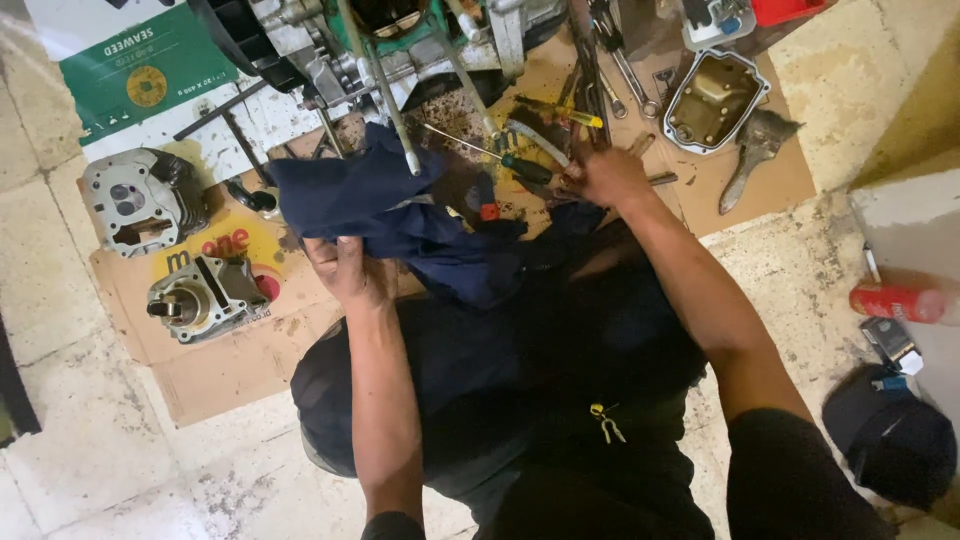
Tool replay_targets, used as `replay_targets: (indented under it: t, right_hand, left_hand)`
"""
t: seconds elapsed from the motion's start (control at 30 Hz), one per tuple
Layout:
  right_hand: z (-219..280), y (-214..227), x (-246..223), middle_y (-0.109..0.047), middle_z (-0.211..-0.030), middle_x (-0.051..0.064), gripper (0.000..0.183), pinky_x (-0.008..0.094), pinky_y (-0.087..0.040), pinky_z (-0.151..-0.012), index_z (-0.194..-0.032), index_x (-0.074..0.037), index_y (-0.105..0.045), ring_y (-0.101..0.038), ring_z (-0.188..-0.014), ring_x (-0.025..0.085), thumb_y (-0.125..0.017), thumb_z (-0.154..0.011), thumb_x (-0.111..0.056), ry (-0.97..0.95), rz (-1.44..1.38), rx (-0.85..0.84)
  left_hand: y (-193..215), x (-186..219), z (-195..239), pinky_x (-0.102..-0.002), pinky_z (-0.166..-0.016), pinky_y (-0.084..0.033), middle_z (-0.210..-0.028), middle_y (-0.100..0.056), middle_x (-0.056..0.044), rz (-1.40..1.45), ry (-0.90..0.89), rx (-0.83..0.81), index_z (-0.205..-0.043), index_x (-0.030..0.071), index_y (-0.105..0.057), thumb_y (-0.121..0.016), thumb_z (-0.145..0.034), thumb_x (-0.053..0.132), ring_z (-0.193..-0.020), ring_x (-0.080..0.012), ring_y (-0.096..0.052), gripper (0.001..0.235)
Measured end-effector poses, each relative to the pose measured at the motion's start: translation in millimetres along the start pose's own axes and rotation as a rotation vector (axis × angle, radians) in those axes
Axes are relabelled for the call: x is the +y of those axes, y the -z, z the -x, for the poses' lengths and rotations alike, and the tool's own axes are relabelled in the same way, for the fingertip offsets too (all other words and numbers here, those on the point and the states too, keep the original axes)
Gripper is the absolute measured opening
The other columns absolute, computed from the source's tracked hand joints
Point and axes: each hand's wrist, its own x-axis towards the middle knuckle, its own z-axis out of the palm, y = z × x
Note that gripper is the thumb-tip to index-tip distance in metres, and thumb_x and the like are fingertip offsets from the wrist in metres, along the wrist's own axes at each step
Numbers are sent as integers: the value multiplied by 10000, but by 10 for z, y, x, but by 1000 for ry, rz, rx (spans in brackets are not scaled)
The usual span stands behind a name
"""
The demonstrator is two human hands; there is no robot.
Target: A person is performing maintenance on a motorcycle engine, cleaning parts with a cloth and using hand tools to work on the assembly.
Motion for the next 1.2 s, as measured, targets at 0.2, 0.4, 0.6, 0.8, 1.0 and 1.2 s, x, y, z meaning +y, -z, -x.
replay_targets:
  t: [0.2,0.4,0.6,0.8,1.0,1.2]
  right_hand:
    - [-477,-219,704,-777,-846,230,466,507,-593,-744,-936,-66,-835,-774,-872,419,-734,-861,-514,-157,172,87]
    - [-329,-66,664,-740,-998,176,201,371,-657,-600,-1154,-34,-749,-723,-724,299,-760,-957,6,105,-13,462]
    - [-214,-573,666,-764,-1046,285,425,617,-576,-869,-1051,41,-801,-733,-1043,471,-748,-819,-311,-147,172,-225]
    - [-289,-398,940,-779,-967,256,361,562,-601,-780,-1014,31,-809,-753,-970,447,-692,-865,-276,-315,97,-3]
    - [-290,-232,960,-740,-1153,255,544,609,-533,-946,-1219,44,-682,-675,-1155,448,-750,-855,-354,-547,-131,10]
    - [-134,-549,1290,-736,-1041,262,373,592,-527,-947,-1124,20,-723,-679,-1104,444,-676,-873,-252,-442,-433,305]
  left_hand:
    - [-46,85,-28,-583,-1038,-568,-1226,-703,-226,82,-16,20,-1313,91,-611,-724,-932,72,-1174,-378,-682,398]
    - [9,137,9,-484,-1212,-493,-1444,-635,-138,117,90,-131,-1477,58,-571,-809,-975,124,-1337,-309,-616,559]
    - [-82,144,-24,-532,-999,-609,-1167,-731,-198,92,40,23,-1235,114,-660,-745,-922,129,-1126,-352,-710,324]
    - [-77,70,17,-537,-998,-608,-1138,-744,-197,95,39,103,-1208,120,-675,-799,-889,115,-1090,-345,-728,343]
    - [-357,238,72,-327,-935,-578,-1030,-708,-53,-455,187,-118,-1114,156,-646,-884,-790,9,-1037,-115,-662,428]
    - [-329,180,79,-306,-826,-497,-901,-658,-63,-614,277,-334,-995,42,-737,-870,-837,29,-913,-112,-534,207]
